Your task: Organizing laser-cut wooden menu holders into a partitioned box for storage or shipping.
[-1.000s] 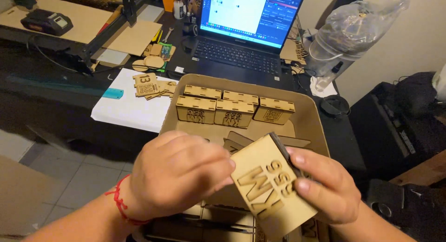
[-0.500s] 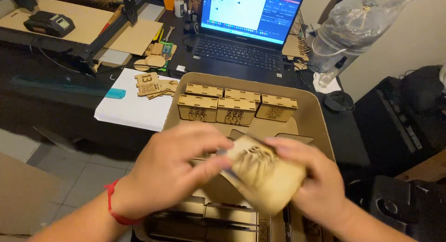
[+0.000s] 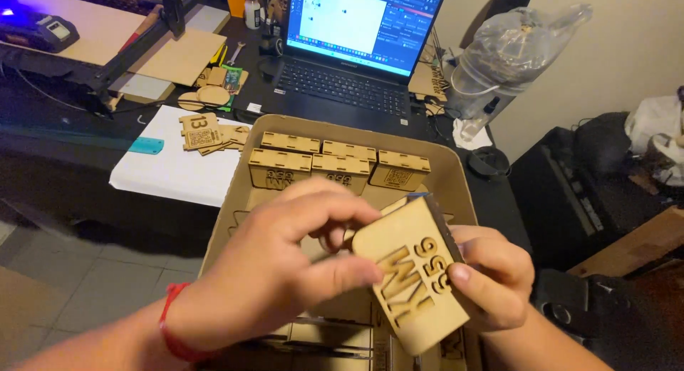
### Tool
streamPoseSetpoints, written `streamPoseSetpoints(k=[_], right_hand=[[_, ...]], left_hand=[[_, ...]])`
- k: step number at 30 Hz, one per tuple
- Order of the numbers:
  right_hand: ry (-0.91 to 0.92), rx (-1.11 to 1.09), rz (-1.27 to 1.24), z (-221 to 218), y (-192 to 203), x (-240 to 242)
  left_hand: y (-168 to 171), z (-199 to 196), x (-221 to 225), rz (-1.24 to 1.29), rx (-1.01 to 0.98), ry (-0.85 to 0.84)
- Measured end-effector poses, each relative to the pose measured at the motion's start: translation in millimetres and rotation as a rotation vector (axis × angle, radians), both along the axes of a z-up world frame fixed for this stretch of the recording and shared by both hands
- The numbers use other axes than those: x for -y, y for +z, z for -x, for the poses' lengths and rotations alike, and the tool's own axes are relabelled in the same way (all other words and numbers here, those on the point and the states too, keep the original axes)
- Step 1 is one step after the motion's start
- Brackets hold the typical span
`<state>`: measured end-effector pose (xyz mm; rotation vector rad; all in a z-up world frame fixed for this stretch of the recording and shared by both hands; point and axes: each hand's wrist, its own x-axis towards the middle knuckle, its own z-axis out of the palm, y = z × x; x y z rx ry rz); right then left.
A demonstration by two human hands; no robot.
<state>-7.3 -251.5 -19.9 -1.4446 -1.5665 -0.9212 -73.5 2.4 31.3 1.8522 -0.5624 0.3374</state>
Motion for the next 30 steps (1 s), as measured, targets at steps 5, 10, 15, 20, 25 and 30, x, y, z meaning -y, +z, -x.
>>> streamPoseSetpoints(k=[5, 10, 15, 20, 25, 30], right_hand=[[-0.155, -0.176, 0.028, 12, -13, 7], [-0.236, -0.08, 0.334, 19, -10, 20], [0.06, -1.257, -0.139, 26, 5, 16], [0.04, -1.471, 0.103, 40, 13, 10], [0.049, -1.562, 0.017, 52, 5, 3], [-0.006, -1.573, -0.175, 58, -1, 4]], left_hand=[[1, -30, 12, 0.145, -0.216, -0.081], [17, -47, 14, 0.113, -0.318, -0.147], [17, -57, 14, -0.067, -0.584, -0.342], [17, -60, 17, -0.246, -0.469, -0.372], [19, -62, 24, -0.333, -0.519, -0.3], [11, -63, 12, -0.315, -0.335, -0.2]])
